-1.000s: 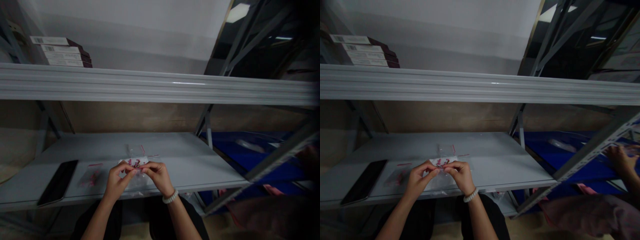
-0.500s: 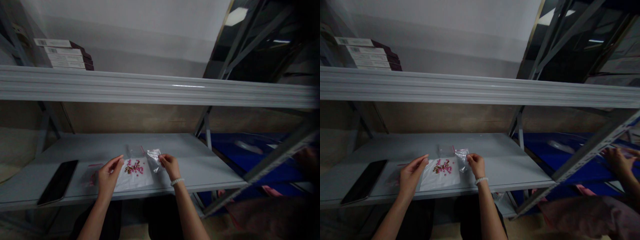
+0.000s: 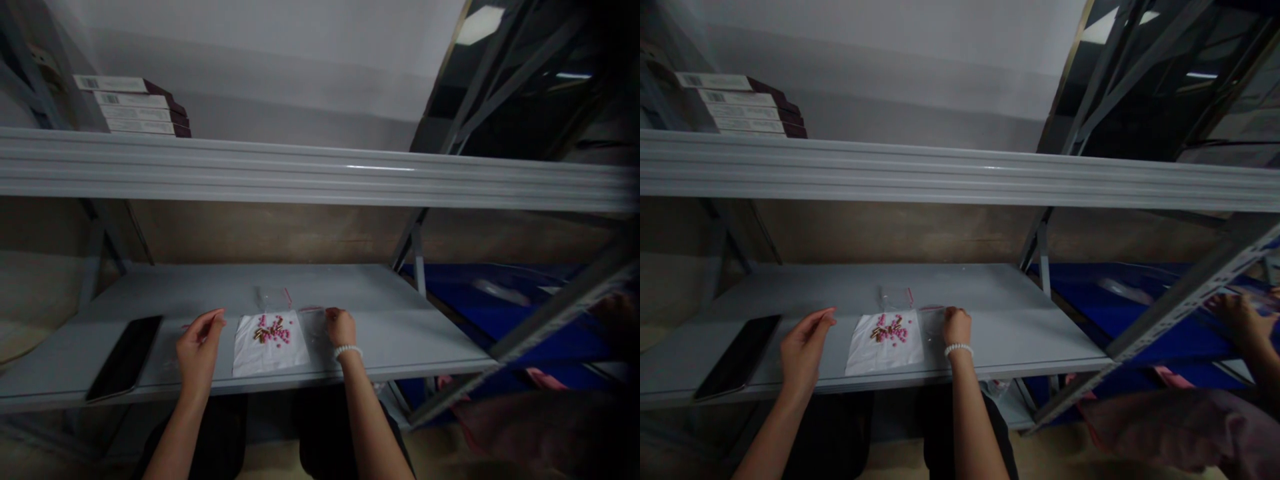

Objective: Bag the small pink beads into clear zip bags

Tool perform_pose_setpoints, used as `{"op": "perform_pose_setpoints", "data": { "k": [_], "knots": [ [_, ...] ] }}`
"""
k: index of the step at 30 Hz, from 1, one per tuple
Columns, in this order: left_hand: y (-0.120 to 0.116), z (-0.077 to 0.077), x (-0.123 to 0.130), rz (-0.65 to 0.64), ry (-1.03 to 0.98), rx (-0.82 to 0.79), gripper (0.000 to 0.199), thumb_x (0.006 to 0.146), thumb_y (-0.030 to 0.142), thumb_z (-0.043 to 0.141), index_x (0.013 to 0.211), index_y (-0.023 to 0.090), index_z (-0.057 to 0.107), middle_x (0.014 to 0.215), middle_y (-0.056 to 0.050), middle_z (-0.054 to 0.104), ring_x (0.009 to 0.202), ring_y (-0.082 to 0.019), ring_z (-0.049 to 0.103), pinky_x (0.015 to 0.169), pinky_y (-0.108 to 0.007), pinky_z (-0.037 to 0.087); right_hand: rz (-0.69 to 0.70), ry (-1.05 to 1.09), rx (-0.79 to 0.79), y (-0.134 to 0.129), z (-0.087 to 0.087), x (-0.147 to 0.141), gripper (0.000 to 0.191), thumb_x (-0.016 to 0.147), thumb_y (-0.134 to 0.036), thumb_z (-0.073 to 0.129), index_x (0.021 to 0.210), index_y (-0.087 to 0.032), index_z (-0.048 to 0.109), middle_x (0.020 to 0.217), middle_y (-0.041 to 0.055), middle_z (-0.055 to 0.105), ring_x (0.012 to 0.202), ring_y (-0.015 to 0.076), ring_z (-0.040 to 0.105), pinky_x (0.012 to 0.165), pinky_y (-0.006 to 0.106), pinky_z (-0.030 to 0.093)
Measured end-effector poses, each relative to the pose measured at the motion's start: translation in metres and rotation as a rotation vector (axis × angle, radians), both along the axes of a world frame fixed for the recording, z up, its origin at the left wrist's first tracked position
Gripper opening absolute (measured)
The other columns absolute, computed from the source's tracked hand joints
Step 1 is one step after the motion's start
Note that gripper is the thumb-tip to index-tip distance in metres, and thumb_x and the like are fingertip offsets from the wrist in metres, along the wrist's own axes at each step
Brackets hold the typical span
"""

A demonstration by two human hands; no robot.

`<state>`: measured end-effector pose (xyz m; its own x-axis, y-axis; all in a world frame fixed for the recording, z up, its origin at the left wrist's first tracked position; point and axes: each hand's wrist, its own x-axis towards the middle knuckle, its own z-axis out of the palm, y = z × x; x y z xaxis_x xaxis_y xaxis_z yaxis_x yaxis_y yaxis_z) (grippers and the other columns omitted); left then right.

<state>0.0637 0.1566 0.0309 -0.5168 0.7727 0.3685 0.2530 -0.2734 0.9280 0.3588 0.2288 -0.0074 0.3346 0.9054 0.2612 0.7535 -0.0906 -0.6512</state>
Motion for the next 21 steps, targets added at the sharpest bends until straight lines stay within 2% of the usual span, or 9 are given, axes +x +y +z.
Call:
{"op": "perform_pose_setpoints", "data": {
  "k": [3,5,8,10,12,14,16,18,21],
  "knots": [
    [-0.003,0.000,-0.016,0.113,0.099,0.017,0.031,0.077,0.039,0.058,0.095,0.016,0.068,0.085,-0.005,0.068,0.076,-0.018,0.061,0.072,-0.028,0.048,0.022,-0.071,0.093,-0.006,0.010,-0.014,0.033,0.077,-0.003,0.046,0.096,-0.011,0.071,0.097,0.0167,0.066,0.090,0.0250,0.057,0.083,0.034,0.039],
    [-0.005,-0.003,-0.032,0.251,0.194,0.025,0.031,0.078,0.035,0.054,0.100,0.017,0.067,0.084,-0.004,0.067,0.074,-0.018,0.060,0.072,-0.029,0.048,0.144,-0.138,0.223,-0.015,0.020,-0.040,0.038,0.076,-0.001,0.043,0.101,-0.013,0.068,0.101,0.0135,0.064,0.096,0.0252,0.053,0.088,0.035,0.038],
    [-0.008,-0.008,-0.054,0.356,0.433,-0.064,0.032,0.075,0.027,0.052,0.103,0.018,0.065,0.091,-0.006,0.066,0.083,-0.021,0.060,0.079,-0.034,0.046,0.576,-0.212,0.273,-0.034,0.030,-0.101,0.044,0.073,0.002,0.042,0.105,-0.018,0.065,0.105,0.0076,0.064,0.103,0.0229,0.049,0.092,0.034,0.037],
    [-0.010,-0.013,-0.062,0.316,0.635,-0.206,0.030,0.073,0.025,0.053,0.100,0.021,0.066,0.097,-0.005,0.066,0.091,-0.024,0.059,0.083,-0.035,0.045,0.842,-0.286,0.277,-0.046,0.032,-0.145,0.051,0.074,-0.001,0.046,0.120,-0.021,0.056,0.120,0.0051,0.058,0.118,0.0233,0.040,0.098,0.037,0.032],
    [-0.010,-0.018,-0.066,0.246,0.783,-0.331,0.026,0.074,0.027,0.055,0.097,0.024,0.067,0.105,-0.003,0.066,0.097,-0.024,0.059,0.084,-0.033,0.045,0.991,-0.344,0.278,-0.052,0.031,-0.182,0.057,0.075,-0.007,0.051,0.130,-0.022,0.048,0.136,0.0050,0.046,0.130,0.0249,0.028,0.104,0.041,0.026],
    [-0.011,-0.024,-0.066,0.175,0.851,-0.425,0.022,0.076,0.028,0.056,0.093,0.025,0.068,0.109,-0.001,0.066,0.098,-0.022,0.061,0.082,-0.029,0.046,1.053,-0.359,0.249,-0.053,0.029,-0.204,0.055,0.075,-0.010,0.053,0.129,-0.022,0.049,0.140,0.0054,0.040,0.134,0.0259,0.021,0.106,0.043,0.023],
    [-0.010,-0.028,-0.066,0.127,0.855,-0.519,0.021,0.078,0.028,0.054,0.092,0.025,0.069,0.104,-0.002,0.068,0.091,-0.021,0.064,0.078,-0.028,0.047,1.053,-0.313,0.225,-0.051,0.027,-0.212,0.049,0.073,-0.009,0.053,0.121,-0.022,0.056,0.139,0.0056,0.041,0.134,0.0259,0.021,0.106,0.043,0.022],
    [-0.009,-0.033,-0.067,0.084,0.822,-0.570,0.020,0.080,0.027,0.053,0.092,0.026,0.069,0.096,-0.002,0.071,0.085,-0.021,0.066,0.073,-0.027,0.047,1.007,-0.203,0.236,-0.048,0.026,-0.210,0.048,0.071,-0.005,0.051,0.114,-0.022,0.060,0.135,0.0055,0.045,0.133,0.0245,0.025,0.106,0.042,0.024],
    [-0.007,-0.037,-0.073,0.060,0.750,-0.517,0.019,0.079,0.025,0.054,0.089,0.026,0.070,0.095,0.000,0.071,0.086,-0.020,0.066,0.075,-0.027,0.048,0.890,0.057,0.289,-0.046,0.027,-0.196,0.051,0.065,0.002,0.046,0.107,-0.020,0.064,0.121,0.0063,0.055,0.121,0.0211,0.040,0.103,0.038,0.031]
  ]
}}
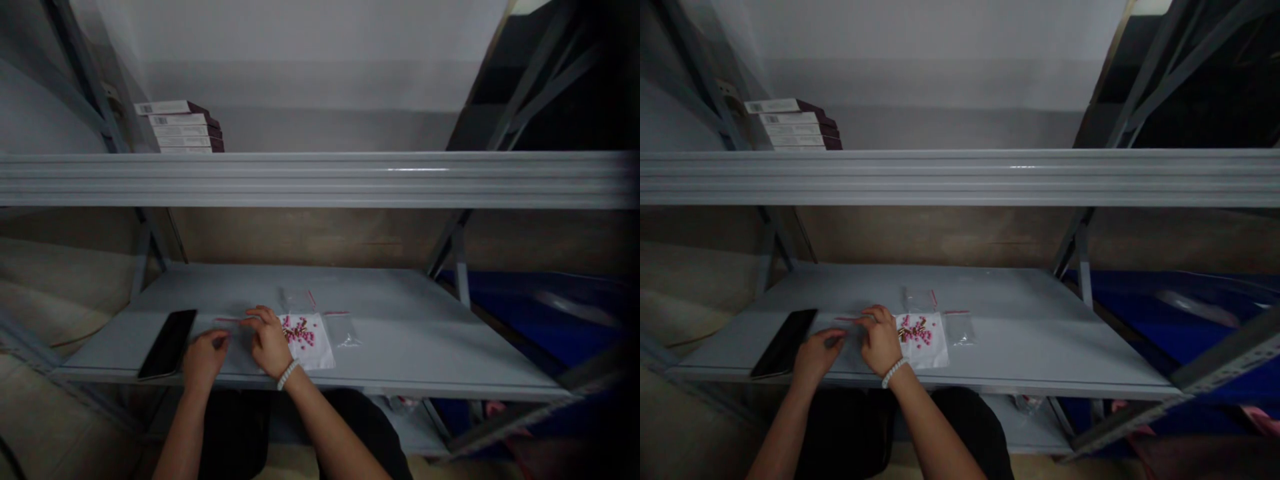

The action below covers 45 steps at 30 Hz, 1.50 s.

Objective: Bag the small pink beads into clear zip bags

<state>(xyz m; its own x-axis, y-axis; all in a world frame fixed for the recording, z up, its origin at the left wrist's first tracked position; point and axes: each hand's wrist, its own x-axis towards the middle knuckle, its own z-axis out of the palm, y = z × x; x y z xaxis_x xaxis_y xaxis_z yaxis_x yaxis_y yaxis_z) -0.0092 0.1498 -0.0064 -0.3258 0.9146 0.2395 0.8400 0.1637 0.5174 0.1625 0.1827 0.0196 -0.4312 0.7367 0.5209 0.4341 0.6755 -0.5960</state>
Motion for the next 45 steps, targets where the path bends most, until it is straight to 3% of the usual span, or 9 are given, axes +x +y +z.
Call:
{"op": "perform_pose_setpoints", "data": {
  "k": [6,10,13,22,25,31,35,39,45],
  "knots": [
    [0.005,0.006,0.003,0.016,-0.067,0.374,0.018,0.080,0.025,0.054,0.086,0.020,0.069,0.099,-0.005,0.069,0.094,-0.022,0.063,0.085,-0.035,0.048,-0.174,0.433,-0.354,0.008,0.002,0.029,0.029,0.070,-0.007,0.048,0.088,-0.017,0.069,0.091,0.0063,0.067,0.087,0.0189,0.058,0.081,0.033,0.044],
    [0.005,0.021,0.038,-0.330,-0.124,0.523,0.018,0.083,0.020,0.050,0.088,0.022,0.068,0.102,-0.004,0.067,0.103,-0.020,0.058,0.094,-0.037,0.044,-0.050,0.716,-0.832,0.016,0.009,0.053,0.024,0.076,-0.034,0.058,0.086,-0.013,0.066,0.082,0.0075,0.066,0.063,0.0139,0.057,0.055,0.025,0.043],
    [0.003,0.032,0.066,-0.545,-0.126,0.519,0.020,0.083,0.015,0.050,0.087,0.023,0.067,0.102,-0.003,0.067,0.110,-0.019,0.053,0.097,-0.038,0.042,0.085,0.784,-1.003,0.016,0.014,0.076,0.031,0.070,-0.043,0.067,0.074,-0.012,0.064,0.070,0.0057,0.064,0.056,0.0108,0.055,0.051,0.022,0.040],
    [-0.004,0.047,0.096,-0.711,-0.258,0.489,0.022,0.072,0.002,0.046,0.076,0.019,0.059,0.095,-0.004,0.065,0.109,-0.021,0.051,0.095,-0.038,0.041,0.119,0.724,-1.061,0.006,0.013,0.118,0.031,0.063,-0.036,0.077,0.082,-0.013,0.068,0.067,0.0013,0.062,0.057,0.0086,0.055,0.052,0.019,0.038],
    [-0.006,0.049,0.101,-0.739,-0.266,0.474,0.021,0.071,0.002,0.045,0.072,0.019,0.057,0.092,-0.004,0.064,0.107,-0.021,0.052,0.094,-0.037,0.041,0.097,0.733,-1.064,0.005,0.014,0.120,0.028,0.058,-0.033,0.079,0.072,-0.012,0.067,0.061,-0.0001,0.059,0.054,0.0072,0.052,0.049,0.018,0.035],
    [-0.008,0.050,0.109,-0.614,-0.358,0.532,0.028,0.063,0.004,0.046,0.084,0.019,0.056,0.098,-0.004,0.063,0.107,-0.023,0.051,0.096,-0.039,0.038,0.152,0.803,-1.125,-0.001,0.024,0.115,0.023,0.056,-0.028,0.080,0.065,-0.012,0.066,0.057,-0.0018,0.056,0.051,0.0051,0.046,0.049,0.018,0.033],
    [-0.008,0.049,0.121,-0.562,-0.520,0.430,0.004,0.077,0.017,0.051,0.079,0.018,0.054,0.078,-0.002,0.058,0.078,-0.017,0.056,0.075,-0.029,0.045,0.195,0.773,-1.072,-0.006,0.025,0.103,0.021,0.057,-0.027,0.078,0.065,-0.012,0.066,0.057,-0.0008,0.058,0.050,0.0054,0.047,0.047,0.018,0.030],
    [-0.007,0.045,0.131,-0.556,-0.633,0.327,0.020,0.082,0.030,0.053,0.068,0.018,0.046,0.063,0.003,0.047,0.060,-0.011,0.050,0.058,-0.021,0.041,0.174,0.712,-0.988,-0.008,0.021,0.095,0.019,0.058,-0.029,0.077,0.060,-0.014,0.066,0.051,-0.0024,0.056,0.046,0.0051,0.044,0.046,0.019,0.031],
    [-0.009,0.044,0.132,-0.547,-0.701,0.211,0.025,0.085,0.034,0.048,0.066,0.018,0.044,0.059,0.003,0.048,0.056,-0.010,0.048,0.054,-0.019,0.038,0.195,0.627,-0.935,-0.008,0.019,0.101,0.016,0.059,-0.030,0.075,0.060,-0.015,0.069,0.054,-0.0009,0.060,0.050,0.0070,0.048,0.047,0.019,0.033]
  ]
}}
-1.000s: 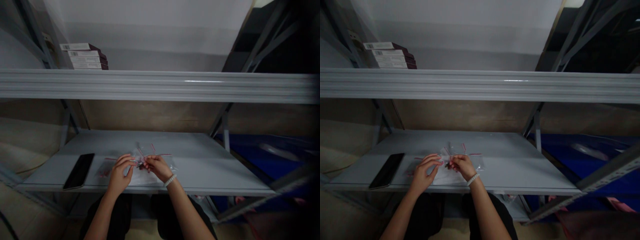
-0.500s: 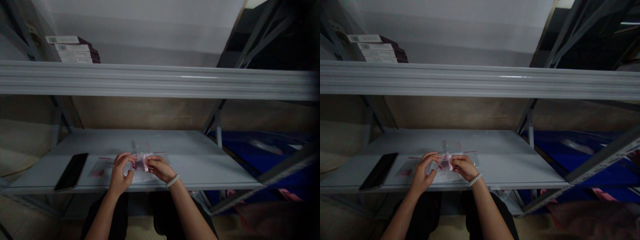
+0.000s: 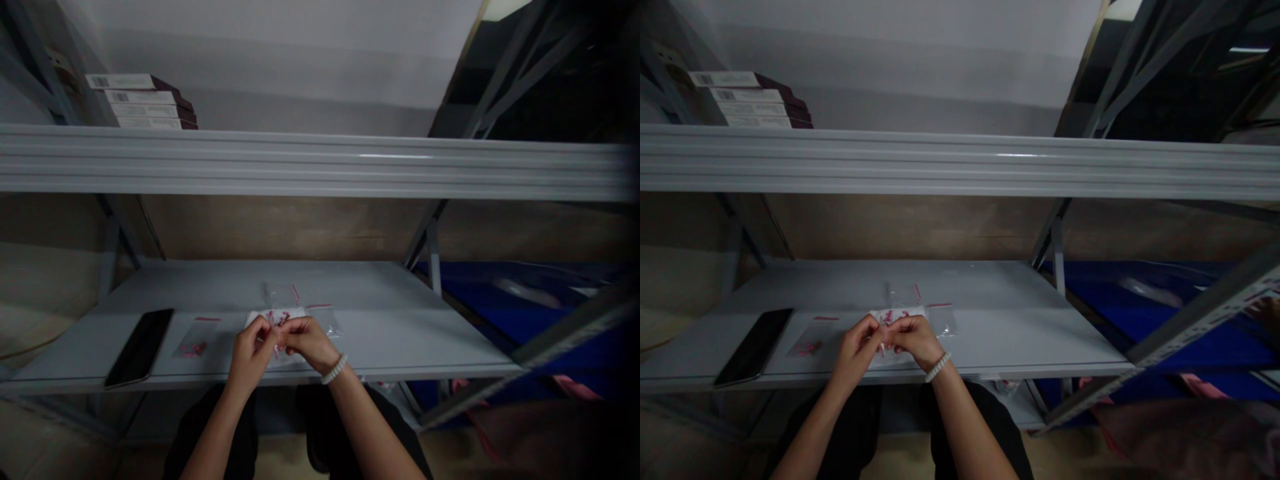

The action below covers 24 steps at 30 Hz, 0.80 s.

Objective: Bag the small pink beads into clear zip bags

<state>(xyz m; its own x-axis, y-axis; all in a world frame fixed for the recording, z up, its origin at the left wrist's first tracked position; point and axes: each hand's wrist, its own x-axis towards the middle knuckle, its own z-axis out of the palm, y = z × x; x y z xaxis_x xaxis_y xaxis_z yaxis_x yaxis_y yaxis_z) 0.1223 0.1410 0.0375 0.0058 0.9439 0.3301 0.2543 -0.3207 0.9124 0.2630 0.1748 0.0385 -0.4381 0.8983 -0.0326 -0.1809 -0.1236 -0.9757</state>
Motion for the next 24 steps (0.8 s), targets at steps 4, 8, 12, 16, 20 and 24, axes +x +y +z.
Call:
{"op": "perform_pose_setpoints", "data": {
  "k": [4,8,12,16,20,24],
  "knots": [
    [0.000,-0.001,-0.002,-0.004,0.032,-0.021,0.020,0.084,0.028,0.044,0.067,0.018,0.047,0.060,0.003,0.049,0.057,-0.011,0.051,0.057,-0.020,0.040,-0.016,-0.042,-0.009,-0.002,0.002,0.004,0.011,0.061,-0.025,0.071,0.064,-0.015,0.070,0.058,0.0000,0.063,0.051,0.0082,0.050,0.047,0.019,0.034],
    [0.003,-0.005,-0.002,0.045,0.200,0.022,0.013,0.078,0.023,0.047,0.066,0.018,0.047,0.061,0.004,0.050,0.058,-0.011,0.052,0.057,-0.019,0.038,-0.170,-0.189,0.118,-0.003,0.003,0.000,0.004,0.061,-0.018,0.065,0.060,-0.014,0.066,0.055,-0.0020,0.059,0.049,0.0074,0.046,0.051,0.020,0.036],
    [0.004,-0.010,-0.003,0.092,0.273,0.062,0.013,0.075,0.021,0.048,0.063,0.018,0.044,0.057,0.005,0.047,0.054,-0.010,0.049,0.055,-0.019,0.036,-0.289,-0.330,0.342,-0.003,0.006,-0.003,0.008,0.059,-0.012,0.061,0.052,-0.015,0.058,0.053,-0.0022,0.056,0.052,0.0087,0.046,0.054,0.021,0.036],
    [0.002,-0.012,-0.006,0.183,0.331,0.093,0.015,0.071,0.018,0.049,0.059,0.018,0.041,0.051,0.006,0.041,0.049,-0.009,0.043,0.052,-0.019,0.031,-0.418,-0.418,0.437,-0.003,0.012,-0.002,0.010,0.059,-0.012,0.058,0.051,-0.016,0.055,0.051,-0.0022,0.054,0.050,0.0092,0.045,0.052,0.021,0.035],
    [-0.002,-0.006,-0.013,0.221,0.354,0.162,0.025,0.076,0.023,0.049,0.056,0.019,0.035,0.049,0.006,0.032,0.046,-0.008,0.036,0.050,-0.021,0.027,-0.435,-0.411,0.446,-0.005,0.018,-0.006,0.010,0.062,-0.014,0.056,0.052,-0.017,0.054,0.053,-0.0019,0.054,0.052,0.0100,0.047,0.053,0.021,0.036],
    [-0.006,0.004,-0.016,0.197,0.324,0.387,0.021,0.073,0.033,0.059,0.080,0.019,0.046,0.076,-0.001,0.051,0.072,-0.016,0.052,0.067,-0.026,0.041,-0.339,-0.432,0.438,-0.008,0.020,-0.012,0.008,0.062,-0.014,0.055,0.055,-0.017,0.053,0.055,-0.0026,0.054,0.054,0.0097,0.046,0.052,0.021,0.033]
  ]
}}
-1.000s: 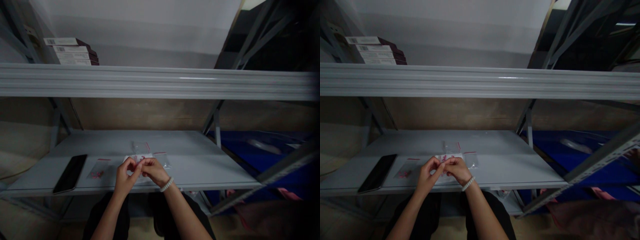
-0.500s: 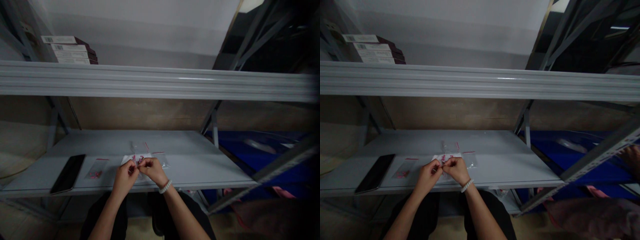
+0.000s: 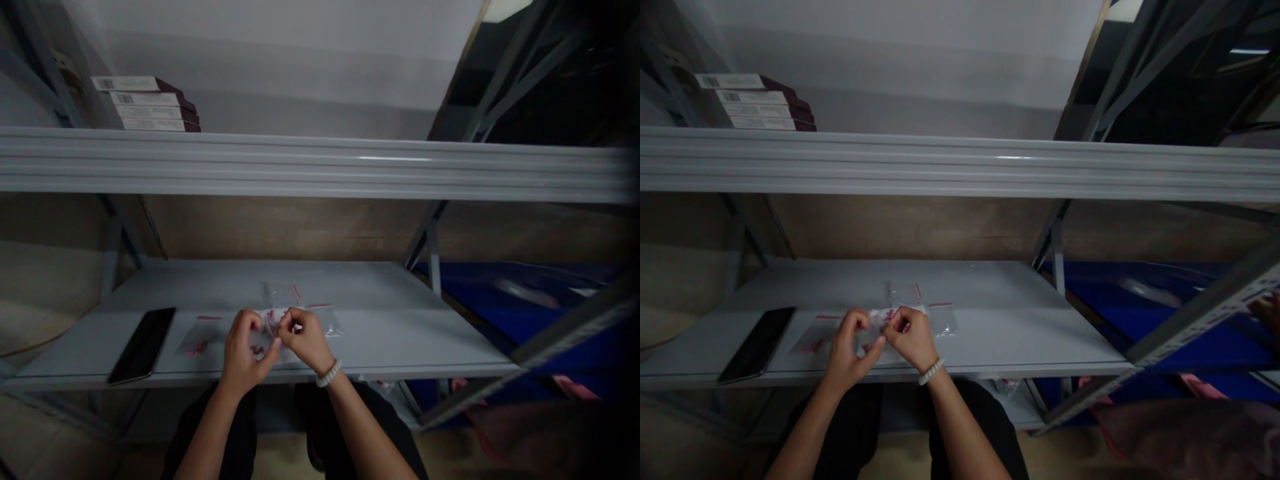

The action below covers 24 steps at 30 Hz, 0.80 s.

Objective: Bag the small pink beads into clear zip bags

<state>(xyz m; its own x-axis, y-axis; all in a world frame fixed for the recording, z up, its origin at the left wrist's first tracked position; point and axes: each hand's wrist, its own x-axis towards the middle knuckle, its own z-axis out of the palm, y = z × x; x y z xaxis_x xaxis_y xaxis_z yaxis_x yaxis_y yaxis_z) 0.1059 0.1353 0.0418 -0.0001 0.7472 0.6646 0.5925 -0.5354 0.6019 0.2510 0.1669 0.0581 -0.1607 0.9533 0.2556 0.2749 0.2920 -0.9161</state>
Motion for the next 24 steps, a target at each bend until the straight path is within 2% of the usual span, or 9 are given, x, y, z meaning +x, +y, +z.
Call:
{"op": "perform_pose_setpoints", "data": {
  "k": [1,3,5,9,13,17,24],
  "knots": [
    [0.000,0.002,0.000,-0.020,0.013,0.047,0.037,0.069,0.035,0.064,0.097,0.018,0.048,0.093,-0.006,0.054,0.088,-0.021,0.054,0.078,-0.031,0.044,0.018,0.009,-0.010,0.000,0.000,0.000,0.007,0.062,-0.014,0.055,0.055,-0.017,0.054,0.055,-0.0027,0.054,0.054,0.0098,0.047,0.053,0.021,0.033],
    [0.001,0.003,0.001,-0.047,0.070,0.084,0.076,0.061,0.038,0.072,0.125,0.016,0.036,0.123,-0.016,0.045,0.114,-0.030,0.045,0.095,-0.042,0.038,0.038,0.055,-0.027,0.000,-0.001,0.001,0.006,0.062,-0.015,0.055,0.056,-0.017,0.054,0.056,-0.0027,0.054,0.056,0.0101,0.047,0.054,0.021,0.035],
    [0.003,0.000,0.002,-0.039,0.139,0.059,0.092,0.059,0.039,0.076,0.134,0.017,0.028,0.130,-0.017,0.041,0.120,-0.032,0.040,0.099,-0.046,0.035,0.054,0.107,-0.040,0.001,-0.002,0.003,0.006,0.063,-0.016,0.054,0.056,-0.017,0.053,0.057,-0.0027,0.053,0.056,0.0102,0.047,0.056,0.021,0.036],
    [0.009,-0.008,0.002,0.001,0.255,0.042,0.076,0.061,0.040,0.077,0.126,0.022,0.042,0.114,-0.011,0.057,0.107,-0.030,0.050,0.097,-0.047,0.035,0.092,0.133,-0.049,0.005,-0.007,0.007,0.007,0.062,-0.016,0.056,0.055,-0.017,0.052,0.057,-0.0028,0.053,0.056,0.0098,0.046,0.056,0.021,0.037],
    [0.010,-0.009,0.002,0.033,0.307,0.056,0.078,0.058,0.043,0.078,0.126,0.022,0.045,0.110,-0.010,0.059,0.102,-0.030,0.051,0.095,-0.047,0.036,0.101,0.190,-0.082,0.006,-0.011,0.006,0.007,0.061,-0.017,0.056,0.056,-0.017,0.051,0.056,-0.0033,0.053,0.054,0.0091,0.046,0.056,0.021,0.037],
    [0.009,-0.007,0.002,0.067,0.273,0.087,0.064,0.064,0.036,0.075,0.121,0.023,0.050,0.104,-0.009,0.062,0.098,-0.028,0.054,0.090,-0.042,0.040,0.120,0.240,-0.143,0.005,-0.008,0.006,0.007,0.061,-0.018,0.057,0.058,-0.018,0.051,0.057,-0.0036,0.053,0.053,0.0089,0.047,0.055,0.021,0.038],
    [0.007,-0.003,0.002,0.018,0.131,0.041,0.051,0.065,0.022,0.069,0.114,0.023,0.054,0.102,-0.006,0.061,0.097,-0.024,0.055,0.086,-0.037,0.044,0.042,0.092,0.009,0.003,-0.001,0.008,0.008,0.066,-0.015,0.054,0.059,-0.017,0.051,0.059,-0.0022,0.053,0.056,0.0103,0.047,0.056,0.022,0.037]
  ]
}}
